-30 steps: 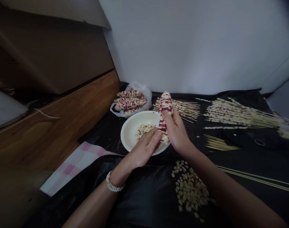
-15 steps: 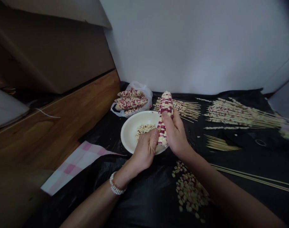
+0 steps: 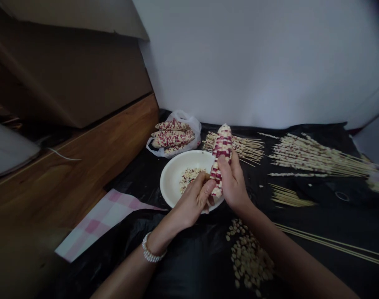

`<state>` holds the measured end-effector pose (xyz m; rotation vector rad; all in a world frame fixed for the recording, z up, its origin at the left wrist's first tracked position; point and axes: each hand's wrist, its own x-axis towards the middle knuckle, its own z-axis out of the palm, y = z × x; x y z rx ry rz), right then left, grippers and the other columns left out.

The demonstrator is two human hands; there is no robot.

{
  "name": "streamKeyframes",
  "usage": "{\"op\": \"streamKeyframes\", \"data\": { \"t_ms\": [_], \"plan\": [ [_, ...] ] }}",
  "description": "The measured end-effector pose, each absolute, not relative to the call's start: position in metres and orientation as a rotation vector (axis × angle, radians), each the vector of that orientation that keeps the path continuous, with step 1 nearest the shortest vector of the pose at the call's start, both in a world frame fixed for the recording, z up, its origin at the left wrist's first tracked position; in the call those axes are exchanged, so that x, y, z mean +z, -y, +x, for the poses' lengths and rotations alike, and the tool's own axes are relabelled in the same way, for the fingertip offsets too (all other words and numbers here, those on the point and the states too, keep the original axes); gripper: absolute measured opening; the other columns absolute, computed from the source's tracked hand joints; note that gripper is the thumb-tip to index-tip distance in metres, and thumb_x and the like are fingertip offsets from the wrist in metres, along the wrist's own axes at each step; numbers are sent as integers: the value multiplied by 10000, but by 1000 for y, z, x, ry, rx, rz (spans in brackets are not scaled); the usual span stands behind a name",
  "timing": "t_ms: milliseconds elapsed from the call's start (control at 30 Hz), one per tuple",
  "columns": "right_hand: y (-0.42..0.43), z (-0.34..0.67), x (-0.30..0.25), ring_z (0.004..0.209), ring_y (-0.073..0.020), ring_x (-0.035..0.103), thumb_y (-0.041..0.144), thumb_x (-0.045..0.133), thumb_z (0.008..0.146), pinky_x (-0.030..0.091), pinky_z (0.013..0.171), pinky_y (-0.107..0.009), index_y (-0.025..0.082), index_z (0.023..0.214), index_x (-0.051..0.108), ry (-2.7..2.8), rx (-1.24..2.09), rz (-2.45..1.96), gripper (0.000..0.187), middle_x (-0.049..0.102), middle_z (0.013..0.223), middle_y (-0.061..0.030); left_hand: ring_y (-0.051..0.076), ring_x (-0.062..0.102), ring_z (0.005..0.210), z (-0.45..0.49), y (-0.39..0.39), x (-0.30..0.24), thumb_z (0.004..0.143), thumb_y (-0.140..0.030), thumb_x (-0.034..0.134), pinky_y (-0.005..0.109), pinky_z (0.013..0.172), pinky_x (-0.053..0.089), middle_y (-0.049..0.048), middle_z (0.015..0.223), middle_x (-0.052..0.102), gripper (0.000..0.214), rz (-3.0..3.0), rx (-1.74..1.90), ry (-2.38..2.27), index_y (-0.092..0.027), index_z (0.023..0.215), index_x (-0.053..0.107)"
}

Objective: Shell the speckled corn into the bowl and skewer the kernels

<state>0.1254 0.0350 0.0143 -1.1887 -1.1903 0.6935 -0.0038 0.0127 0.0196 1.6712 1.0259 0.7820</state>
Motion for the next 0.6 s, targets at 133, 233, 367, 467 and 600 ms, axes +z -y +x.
{"op": "streamKeyframes", "data": {
  "t_ms": [133, 233, 367, 467, 600],
  "plan": [
    [-41, 125, 18, 1147, -233, 527, 496, 473, 887, 352, 1022, -410, 217, 1336, 428, 1179, 788, -1212, 530, 572, 1268, -96, 166, 632, 689, -6, -22, 26, 946, -472, 378, 332, 667, 533, 81, 1059, 641, 549, 1531, 765, -958, -227, 1433, 313],
    [-50, 125, 26, 1059, -213, 577, 494, 559, 839, 419, 963, -383, 226, 1181, 530, 1068, 916, -1102, 435, 625, 1171, -65, 222, 626, 966, -9, -27, 31, 958, -428, 378, 380, 879, 491, 100, 1220, 618, 488, 1662, 826, -998, -232, 1404, 416],
    [-64, 122, 41, 636, -158, 607, 507, 711, 709, 516, 621, -316, 231, 924, 546, 760, 1164, -1010, 387, 667, 775, 9, 233, 485, 1240, -11, -27, 37, 955, -363, 430, 389, 1071, 337, 80, 1364, 546, 422, 1879, 810, -1006, -243, 1356, 480],
    [-70, 115, 52, 422, -115, 484, 482, 756, 664, 428, 425, -256, 228, 824, 529, 736, 1204, -1012, 376, 588, 550, 53, 225, 422, 1305, -11, -27, 38, 968, -337, 394, 396, 1110, 278, 97, 1431, 479, 449, 1904, 852, -1030, -224, 1403, 414],
    [-72, 104, 61, 421, -129, 510, 426, 773, 640, 412, 396, -250, 228, 824, 534, 749, 1199, -1064, 361, 612, 546, 42, 245, 455, 1274, -14, -30, 36, 964, -349, 402, 400, 1088, 301, 117, 1392, 520, 435, 1800, 941, -1045, -193, 1365, 467]
  ]
}}
